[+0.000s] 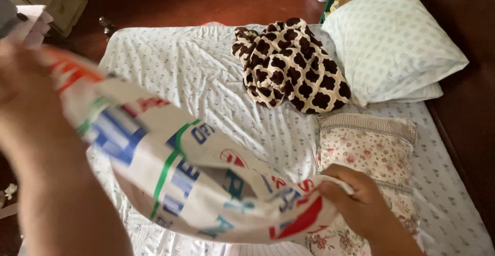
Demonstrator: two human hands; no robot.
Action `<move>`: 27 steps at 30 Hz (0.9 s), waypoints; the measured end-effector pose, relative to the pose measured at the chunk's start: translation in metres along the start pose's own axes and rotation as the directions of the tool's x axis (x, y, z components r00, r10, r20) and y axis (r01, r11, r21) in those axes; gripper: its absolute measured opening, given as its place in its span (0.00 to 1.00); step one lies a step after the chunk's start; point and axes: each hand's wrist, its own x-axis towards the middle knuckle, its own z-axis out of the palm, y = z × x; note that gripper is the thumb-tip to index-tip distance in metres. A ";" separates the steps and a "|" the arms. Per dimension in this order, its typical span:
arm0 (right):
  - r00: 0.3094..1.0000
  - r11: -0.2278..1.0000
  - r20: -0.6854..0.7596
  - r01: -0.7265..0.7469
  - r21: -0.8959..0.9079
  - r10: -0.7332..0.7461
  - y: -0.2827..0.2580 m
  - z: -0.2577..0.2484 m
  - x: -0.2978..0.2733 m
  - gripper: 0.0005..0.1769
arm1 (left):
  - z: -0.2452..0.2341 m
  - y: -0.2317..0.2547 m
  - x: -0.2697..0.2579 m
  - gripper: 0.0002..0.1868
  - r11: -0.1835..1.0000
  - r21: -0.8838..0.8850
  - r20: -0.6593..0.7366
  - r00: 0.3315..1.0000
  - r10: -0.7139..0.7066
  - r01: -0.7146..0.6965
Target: The person adjusts and smooths a pillowcase with airline logos, then smooths a floral pillowcase and the bedsheet. They walk around the bed to adjust the sheet at the foot and then return to the head of the bed to smooth a second pillow.
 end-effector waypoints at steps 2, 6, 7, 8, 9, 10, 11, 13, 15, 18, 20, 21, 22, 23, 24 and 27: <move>0.999 0.999 0.010 -0.049 -0.004 0.049 0.029 0.013 0.012 0.17 | 0.038 -0.016 0.004 0.11 0.990 0.070 0.110 0.987 0.118 -0.126; 0.918 0.919 -0.060 -0.386 0.080 0.391 0.104 0.043 0.023 0.13 | 0.154 -0.045 -0.035 0.10 0.922 -0.035 0.472 0.819 -0.325 0.386; 0.907 0.902 -0.057 -0.406 0.145 0.417 0.127 0.050 0.019 0.14 | 0.178 -0.054 -0.056 0.13 0.928 0.067 0.533 0.773 -0.344 0.367; 0.895 0.881 -0.053 -0.423 0.210 0.443 0.152 0.056 0.015 0.15 | 0.205 -0.062 -0.076 0.15 0.951 0.157 0.540 0.783 -0.309 0.267; 0.883 0.856 -0.048 -0.438 0.274 0.467 0.177 0.061 0.010 0.17 | 0.229 -0.069 -0.099 0.14 0.871 0.124 0.584 0.674 -0.451 0.476; 0.895 0.895 -0.128 -0.400 0.200 0.428 0.202 0.065 0.004 0.16 | 0.247 -0.075 -0.124 0.15 0.886 0.155 0.616 0.659 -0.432 0.436; 0.901 0.924 -0.204 -0.364 0.120 0.382 0.228 0.066 -0.003 0.16 | 0.262 -0.080 -0.148 0.17 0.901 0.185 0.647 0.641 -0.413 0.393; 0.864 0.914 -0.304 -0.359 0.186 0.401 0.276 0.060 -0.006 0.15 | 0.290 -0.086 -0.187 0.16 0.856 -0.151 0.734 0.636 -0.239 0.495; 0.773 0.800 -0.322 -0.370 0.472 0.547 0.319 0.052 -0.012 0.14 | 0.303 -0.097 -0.211 0.22 0.950 -0.017 0.746 0.637 -0.195 0.310; 0.746 0.762 -0.306 -0.393 0.516 0.592 0.368 0.038 -0.017 0.14 | 0.296 -0.124 -0.239 0.35 0.870 0.197 0.784 0.461 -0.416 0.451; 0.696 0.729 -0.291 -0.485 0.483 0.656 0.387 0.033 -0.022 0.13 | 0.279 -0.153 -0.255 0.39 0.828 0.277 0.777 0.394 -0.491 0.487; 0.671 0.710 -0.284 -0.530 0.464 0.685 0.395 0.031 -0.024 0.13 | 0.264 -0.172 -0.267 0.39 0.863 0.283 0.773 0.432 -0.464 0.419; 0.659 0.757 -0.374 -0.589 0.283 0.652 0.400 0.032 -0.026 0.15 | 0.245 -0.193 -0.281 0.39 0.892 0.317 0.757 0.482 -0.442 0.321; 0.658 0.767 -0.455 -0.635 0.092 0.600 0.405 0.034 -0.026 0.16 | 0.225 -0.213 -0.299 0.40 0.910 0.352 0.742 0.528 -0.414 0.220; 0.669 0.741 -0.523 -0.664 -0.101 0.528 0.408 0.034 -0.022 0.18 | 0.207 -0.231 -0.318 0.40 0.891 0.394 0.702 0.552 -0.450 0.225; 0.739 0.836 -0.547 -0.535 -0.124 0.393 0.415 0.039 0.000 0.24 | 0.162 -0.265 -0.377 0.42 0.700 0.674 0.557 0.459 -0.692 0.238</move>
